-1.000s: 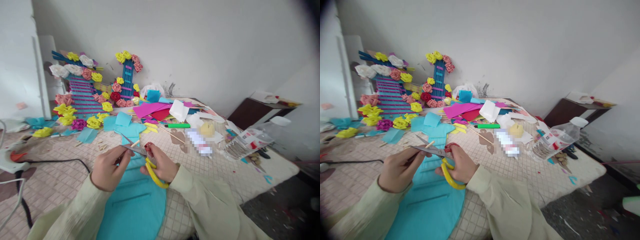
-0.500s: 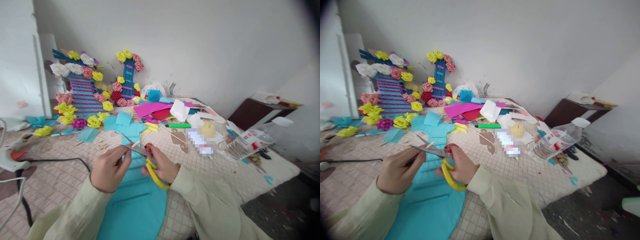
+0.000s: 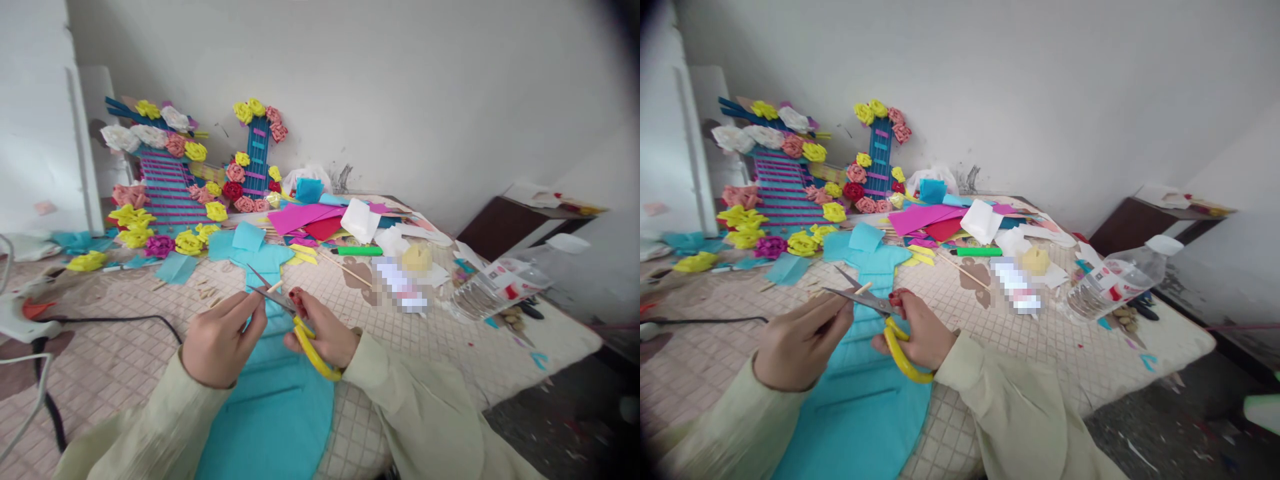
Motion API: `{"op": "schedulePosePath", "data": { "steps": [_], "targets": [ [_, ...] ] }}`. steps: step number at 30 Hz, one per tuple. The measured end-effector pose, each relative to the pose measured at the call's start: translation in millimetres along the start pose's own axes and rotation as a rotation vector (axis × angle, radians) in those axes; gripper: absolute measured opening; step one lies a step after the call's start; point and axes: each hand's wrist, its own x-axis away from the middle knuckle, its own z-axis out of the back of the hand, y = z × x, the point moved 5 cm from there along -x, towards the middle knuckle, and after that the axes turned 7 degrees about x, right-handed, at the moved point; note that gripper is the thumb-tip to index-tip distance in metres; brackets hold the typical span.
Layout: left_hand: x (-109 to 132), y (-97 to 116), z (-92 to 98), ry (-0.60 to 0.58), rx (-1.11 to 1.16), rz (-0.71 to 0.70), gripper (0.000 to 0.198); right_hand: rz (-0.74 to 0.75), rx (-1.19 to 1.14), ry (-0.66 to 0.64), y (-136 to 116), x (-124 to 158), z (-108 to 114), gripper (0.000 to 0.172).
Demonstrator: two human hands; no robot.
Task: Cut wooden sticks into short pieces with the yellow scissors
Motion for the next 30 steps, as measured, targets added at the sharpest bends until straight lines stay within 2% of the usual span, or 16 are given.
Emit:
{"op": "schedulePosePath", "data": {
  "steps": [6,12,21,26,30],
  "targets": [
    [0,6,-1.2,0.008,-0.101,-0.065,0.031,-0.009,-0.067,0.001,2,0,-3,0.044],
    [0,10,-1.9,0.016,-0.152,-0.064,0.032,-0.026,-0.035,0.006,2,-1,-2,0.030],
    [1,14,-6.8,-0.004,-0.098,-0.022,0.029,-0.054,0.042,0.030,14,-2,0,0.043],
    [-1,6,-5.2,-0.008,-0.016,0.032,0.023,-0.053,0.071,0.036,15,-4,3,0.039],
    [-4,4,-2.4,0.003,-0.018,-0.009,0.020,-0.078,0.111,0.054,16,-4,4,0.039]
  ]
}}
